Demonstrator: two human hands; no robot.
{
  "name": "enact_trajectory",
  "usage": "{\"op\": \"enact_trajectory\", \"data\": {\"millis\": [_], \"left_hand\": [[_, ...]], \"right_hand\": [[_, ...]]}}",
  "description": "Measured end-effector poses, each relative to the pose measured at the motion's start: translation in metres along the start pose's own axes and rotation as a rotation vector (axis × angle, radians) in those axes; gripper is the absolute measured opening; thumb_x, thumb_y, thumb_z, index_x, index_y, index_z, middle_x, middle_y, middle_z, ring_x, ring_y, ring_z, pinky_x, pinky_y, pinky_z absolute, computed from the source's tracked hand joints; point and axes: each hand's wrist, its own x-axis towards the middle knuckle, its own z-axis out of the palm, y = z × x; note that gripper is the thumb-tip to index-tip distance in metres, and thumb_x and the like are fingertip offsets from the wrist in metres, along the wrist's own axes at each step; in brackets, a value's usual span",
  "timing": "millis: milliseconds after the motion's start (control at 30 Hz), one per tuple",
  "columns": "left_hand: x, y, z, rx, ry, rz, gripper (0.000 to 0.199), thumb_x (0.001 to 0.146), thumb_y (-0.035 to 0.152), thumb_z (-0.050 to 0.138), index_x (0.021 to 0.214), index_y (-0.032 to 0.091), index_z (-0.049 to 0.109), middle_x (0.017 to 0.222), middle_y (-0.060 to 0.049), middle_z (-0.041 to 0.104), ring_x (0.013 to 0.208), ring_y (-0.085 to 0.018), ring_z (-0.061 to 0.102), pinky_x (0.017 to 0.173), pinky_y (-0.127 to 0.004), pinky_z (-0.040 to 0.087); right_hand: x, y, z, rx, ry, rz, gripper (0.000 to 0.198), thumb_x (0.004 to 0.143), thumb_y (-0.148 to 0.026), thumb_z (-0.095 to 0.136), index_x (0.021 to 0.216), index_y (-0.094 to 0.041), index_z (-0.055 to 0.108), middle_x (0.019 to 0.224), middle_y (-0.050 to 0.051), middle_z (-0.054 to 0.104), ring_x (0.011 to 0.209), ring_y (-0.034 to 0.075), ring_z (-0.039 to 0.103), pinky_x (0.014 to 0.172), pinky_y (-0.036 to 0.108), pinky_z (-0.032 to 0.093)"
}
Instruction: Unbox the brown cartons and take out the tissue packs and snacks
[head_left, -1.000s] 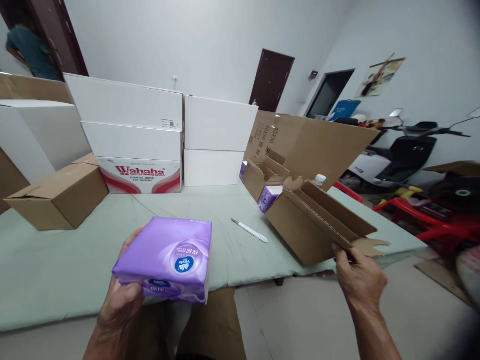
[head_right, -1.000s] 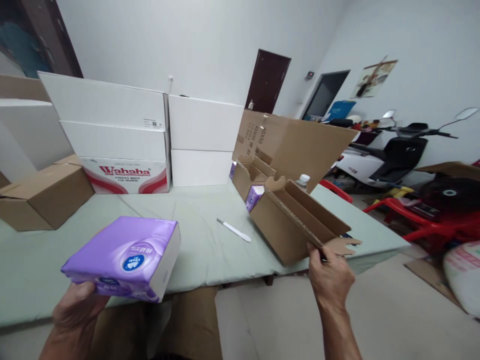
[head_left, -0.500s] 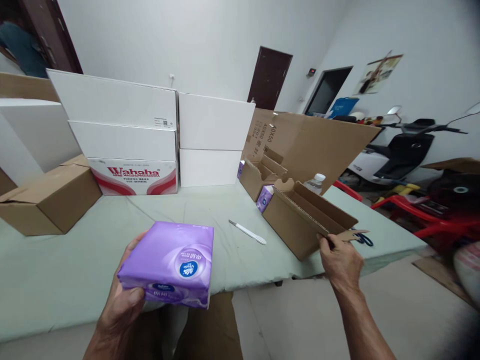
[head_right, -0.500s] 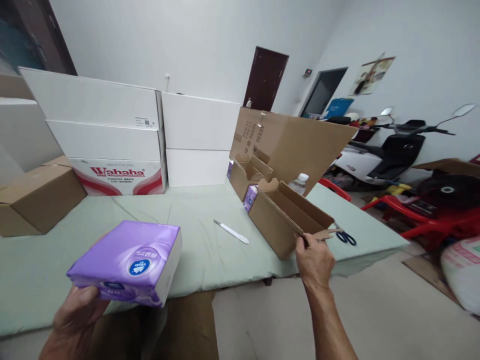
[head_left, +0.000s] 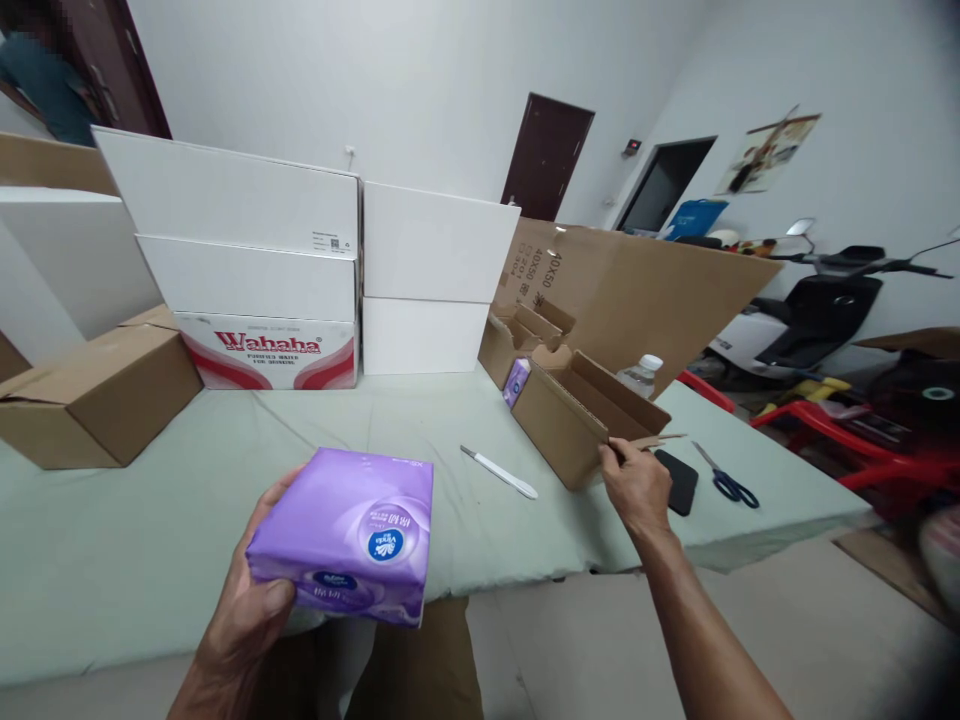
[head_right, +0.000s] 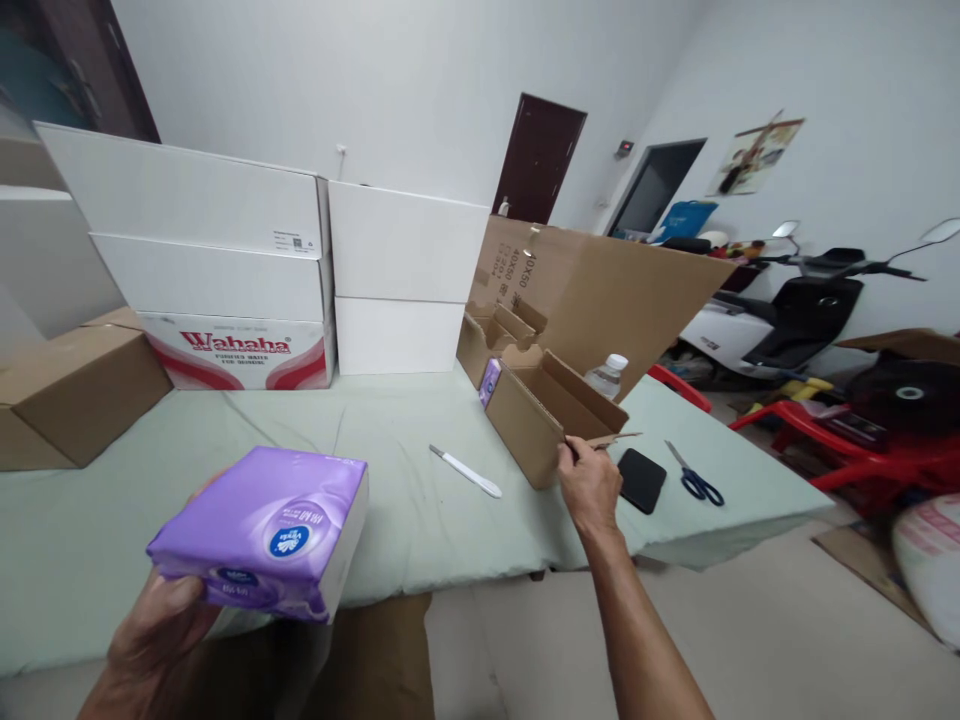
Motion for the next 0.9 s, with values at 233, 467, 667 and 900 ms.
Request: {"op": "enact_trajectory", "data": {"millis": [233,467,667,900], "left_hand": [[0.001,0.001,0.004,0.034,0.046,-0.015,0.105,0.047,0.057,0.096,0.141,0.024,0.062,0.14,-0.015,0.067,0.123,-0.044,0.065,0.092,-0.044,0.062],[0.002,0.002,0.007,0.041,0.089,-0.053,0.105,0.047,0.056,0.096,0.141,0.024,0.062,0.137,-0.015,0.069,0.121,-0.044,0.066,0.095,-0.048,0.06],[0.007,-0.003,0.007,0.055,0.106,-0.051,0.104,0.045,0.056,0.096,0.139,0.024,0.065,0.138,-0.015,0.069,0.121,-0.045,0.066,0.095,-0.047,0.06],[0.014,-0.012,0.003,0.051,0.071,-0.067,0.107,0.047,0.056,0.096,0.142,0.024,0.061,0.139,-0.015,0.068,0.118,-0.043,0.067,0.087,-0.042,0.061]], "right_hand": [[0.032,-0.026,0.019,0.026,-0.084,-0.019,0.051,0.092,-0.037,0.045,0.119,-0.012,0.08,0.097,0.02,0.079,0.086,0.031,0.069,0.076,0.037,0.046],[0.053,-0.041,0.032,0.047,-0.117,-0.06,0.052,0.096,-0.04,0.042,0.117,-0.012,0.08,0.1,0.019,0.08,0.087,0.03,0.069,0.076,0.036,0.045],[0.071,-0.057,0.042,0.048,-0.168,-0.071,0.05,0.098,-0.038,0.042,0.118,-0.013,0.08,0.103,0.018,0.08,0.09,0.029,0.071,0.077,0.035,0.044],[0.1,-0.077,0.055,0.04,-0.261,-0.063,0.049,0.098,-0.037,0.042,0.123,-0.014,0.078,0.112,0.02,0.078,0.099,0.03,0.07,0.079,0.034,0.043]]}}
